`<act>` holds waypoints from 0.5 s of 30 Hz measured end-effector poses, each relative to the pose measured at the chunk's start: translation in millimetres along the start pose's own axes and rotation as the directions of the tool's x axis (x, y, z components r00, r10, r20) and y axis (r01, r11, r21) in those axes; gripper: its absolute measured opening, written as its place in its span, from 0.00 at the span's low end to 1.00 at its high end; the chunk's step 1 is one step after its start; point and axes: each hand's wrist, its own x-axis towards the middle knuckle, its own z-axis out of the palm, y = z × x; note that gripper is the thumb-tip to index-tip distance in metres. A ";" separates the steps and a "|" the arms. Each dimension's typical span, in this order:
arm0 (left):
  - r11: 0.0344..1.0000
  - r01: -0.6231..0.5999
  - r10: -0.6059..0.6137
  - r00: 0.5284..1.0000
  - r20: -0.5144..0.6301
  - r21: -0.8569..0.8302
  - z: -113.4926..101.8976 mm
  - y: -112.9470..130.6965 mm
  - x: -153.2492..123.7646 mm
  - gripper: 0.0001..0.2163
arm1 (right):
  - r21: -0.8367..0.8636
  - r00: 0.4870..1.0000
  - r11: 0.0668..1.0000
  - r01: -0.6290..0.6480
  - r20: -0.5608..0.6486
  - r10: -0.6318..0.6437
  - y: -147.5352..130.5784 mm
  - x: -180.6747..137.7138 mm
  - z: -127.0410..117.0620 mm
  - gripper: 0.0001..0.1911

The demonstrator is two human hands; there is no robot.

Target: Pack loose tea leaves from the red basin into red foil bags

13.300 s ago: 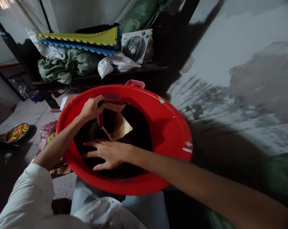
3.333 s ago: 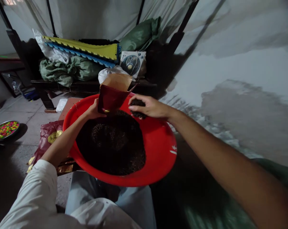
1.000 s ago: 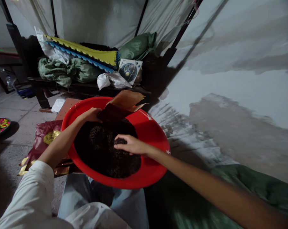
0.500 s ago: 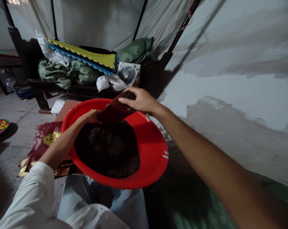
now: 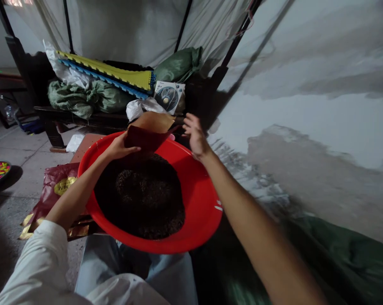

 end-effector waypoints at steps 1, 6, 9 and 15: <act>0.999 -0.008 0.007 1.000 -0.017 -0.032 -1.2 9.6 1.8 0.30 | 0.058 0.997 0.998 -0.040 0.062 0.036 10.3 -1.7 8.4 0.31; 0.996 -0.078 0.076 0.996 -0.041 -0.052 0.9 36.1 -1.9 0.19 | 0.336 0.981 0.941 0.037 0.165 -0.097 14.4 -16.3 41.9 0.44; 0.996 -0.081 0.080 0.996 -0.041 -0.025 2.9 37.8 -5.5 0.19 | 0.403 0.997 0.914 0.033 0.046 -0.056 10.4 -20.7 40.7 0.34; 0.992 -0.051 0.021 0.968 -0.250 -0.114 0.9 34.1 0.1 0.20 | 0.313 0.993 0.950 0.018 -0.113 0.018 12.9 -24.2 22.1 0.27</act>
